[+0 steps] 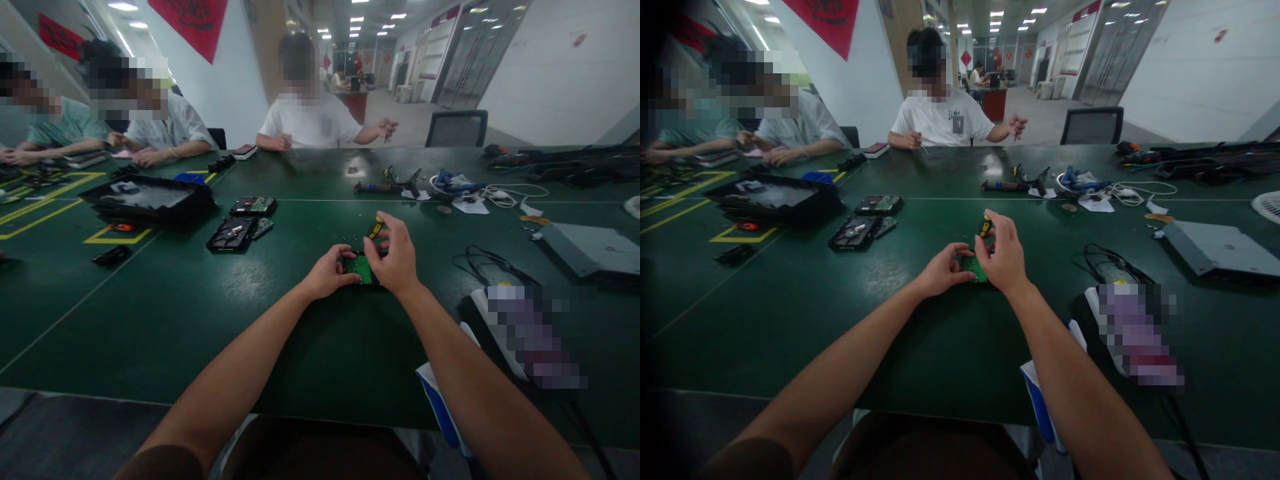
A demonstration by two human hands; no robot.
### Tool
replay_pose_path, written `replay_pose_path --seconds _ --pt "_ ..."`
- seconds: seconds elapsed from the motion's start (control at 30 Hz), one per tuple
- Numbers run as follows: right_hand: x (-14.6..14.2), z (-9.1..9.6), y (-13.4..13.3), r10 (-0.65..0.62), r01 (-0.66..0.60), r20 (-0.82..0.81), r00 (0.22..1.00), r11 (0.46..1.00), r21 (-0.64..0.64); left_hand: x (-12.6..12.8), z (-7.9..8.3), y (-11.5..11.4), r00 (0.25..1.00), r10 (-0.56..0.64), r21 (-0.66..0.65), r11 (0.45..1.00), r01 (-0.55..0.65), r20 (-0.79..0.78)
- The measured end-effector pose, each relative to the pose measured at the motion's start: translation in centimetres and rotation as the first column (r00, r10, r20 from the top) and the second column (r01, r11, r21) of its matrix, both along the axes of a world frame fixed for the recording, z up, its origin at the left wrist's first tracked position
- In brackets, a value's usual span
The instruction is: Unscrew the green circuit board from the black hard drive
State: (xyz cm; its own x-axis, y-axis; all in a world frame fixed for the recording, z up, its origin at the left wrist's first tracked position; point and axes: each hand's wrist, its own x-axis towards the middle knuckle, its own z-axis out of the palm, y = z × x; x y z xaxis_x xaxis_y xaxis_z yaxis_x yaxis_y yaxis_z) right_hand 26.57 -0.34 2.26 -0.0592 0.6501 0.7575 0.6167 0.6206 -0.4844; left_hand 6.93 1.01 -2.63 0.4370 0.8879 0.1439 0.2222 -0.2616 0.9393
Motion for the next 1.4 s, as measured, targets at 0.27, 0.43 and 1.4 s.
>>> replay_pose_path --seconds 0.27,0.43,1.4 --pt "-0.07 0.13 -0.16 -0.016 0.016 0.007 1.000 1.000 -0.010 0.02 0.48 -0.32 1.000 -0.021 0.007 1.000 0.021 0.015" --pt "-0.26 0.12 -0.20 0.015 -0.016 -0.005 1.000 1.000 -0.027 -0.02 0.42 -0.24 1.000 -0.010 0.006 1.000 0.011 -0.015" --pt "-0.30 -0.23 0.01 -0.052 0.052 -0.021 0.998 0.999 -0.002 -0.06 0.43 -0.17 0.999 -0.014 0.011 1.000 0.014 -0.032"
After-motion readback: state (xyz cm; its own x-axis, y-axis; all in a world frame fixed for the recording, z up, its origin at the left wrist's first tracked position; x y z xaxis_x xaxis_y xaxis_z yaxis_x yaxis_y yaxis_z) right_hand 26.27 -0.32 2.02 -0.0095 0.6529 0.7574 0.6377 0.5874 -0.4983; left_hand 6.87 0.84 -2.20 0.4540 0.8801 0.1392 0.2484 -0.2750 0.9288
